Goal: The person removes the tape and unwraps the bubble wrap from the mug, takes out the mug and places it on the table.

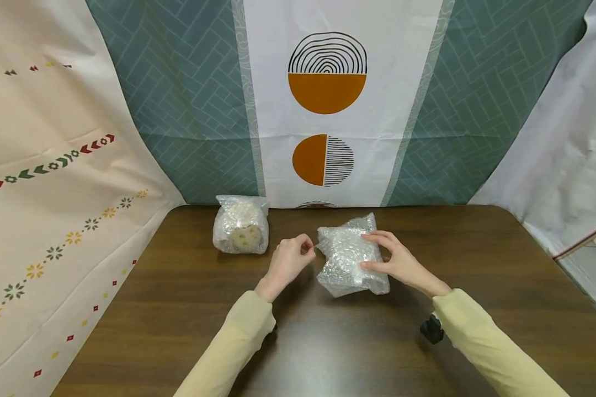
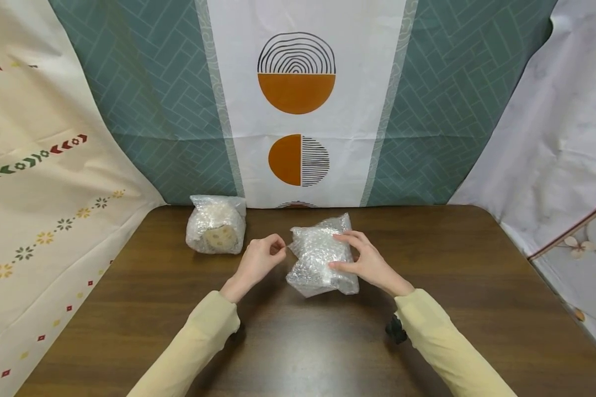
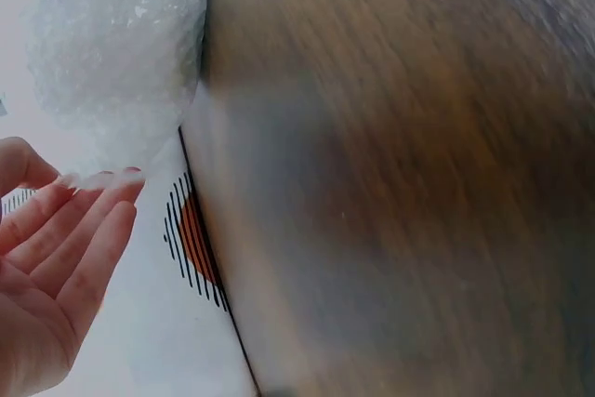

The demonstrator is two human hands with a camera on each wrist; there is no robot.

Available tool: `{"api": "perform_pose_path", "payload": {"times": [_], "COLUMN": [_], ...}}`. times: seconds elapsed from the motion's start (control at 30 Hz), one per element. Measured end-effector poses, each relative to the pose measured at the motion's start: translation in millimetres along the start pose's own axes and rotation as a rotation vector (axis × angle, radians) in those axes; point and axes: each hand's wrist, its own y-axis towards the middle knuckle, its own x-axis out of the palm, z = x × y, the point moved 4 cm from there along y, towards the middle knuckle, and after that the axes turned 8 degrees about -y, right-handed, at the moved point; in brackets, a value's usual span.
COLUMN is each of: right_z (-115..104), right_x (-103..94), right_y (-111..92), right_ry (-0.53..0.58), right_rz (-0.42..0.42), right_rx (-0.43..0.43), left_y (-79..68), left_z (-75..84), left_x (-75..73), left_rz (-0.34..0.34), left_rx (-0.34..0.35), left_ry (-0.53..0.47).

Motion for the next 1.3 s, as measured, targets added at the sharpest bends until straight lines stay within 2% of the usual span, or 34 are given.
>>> {"api": "perform_pose_path", "payload": {"times": [0.17,0.33,0.5,0.63,0.73,0.83,0.93,1.1,1.17,1.3], "right_z": [-11.6,-37.9,-45.0,-22.2,-5.4,-8.3,-22.0,-41.3,-44.4,-46.0], "right_x": [-1.5,-8.4,-10.1,-4.6,-0.3,-0.6,-3.9,-9.2,-9.8,-10.1], "right_y": [-1.1,-5.7,-6.9,-3.0,-0.2,-0.9,-3.4,-7.3,-7.8,-7.2], "right_ry": [-0.01,-0.015,-0.037,-0.04,-0.031,-0.018,-0.01,-0.005,-0.012,-0.015], "right_rz": [-0.011,-0.011,-0.005,0.007,0.01,0.007,0.003,-0.003,-0.003,-0.001], "right_rx": [0.015,0.016,0.008,-0.003,-0.004,0.0,-0.002,0.013,0.014,0.009], "left_y": [-1.6,-4.0,-4.8,-4.7,-5.5,-6.4,-6.2,-3.9,-2.8,-3.1], "left_z": [-3.0,-7.6,-7.5,-4.2,-2.2,0.2,3.0,6.4,7.3,6.7], "left_x": [-4.3,-6.5,-11.2,-12.0,-10.5,-8.3,-5.4,1.2,3.7,7.8], "left_rz": [0.017,-0.052,-0.05,-0.036,-0.058,-0.103,-0.154,-0.223,-0.23,-0.238], "left_rx": [-0.016,-0.043,0.038,0.142,0.178,0.186,0.187,0.209,0.219,0.198], "left_ry": [0.024,-0.007,-0.067,-0.115,-0.17,-0.227,-0.257,-0.222,-0.2,-0.189]}}
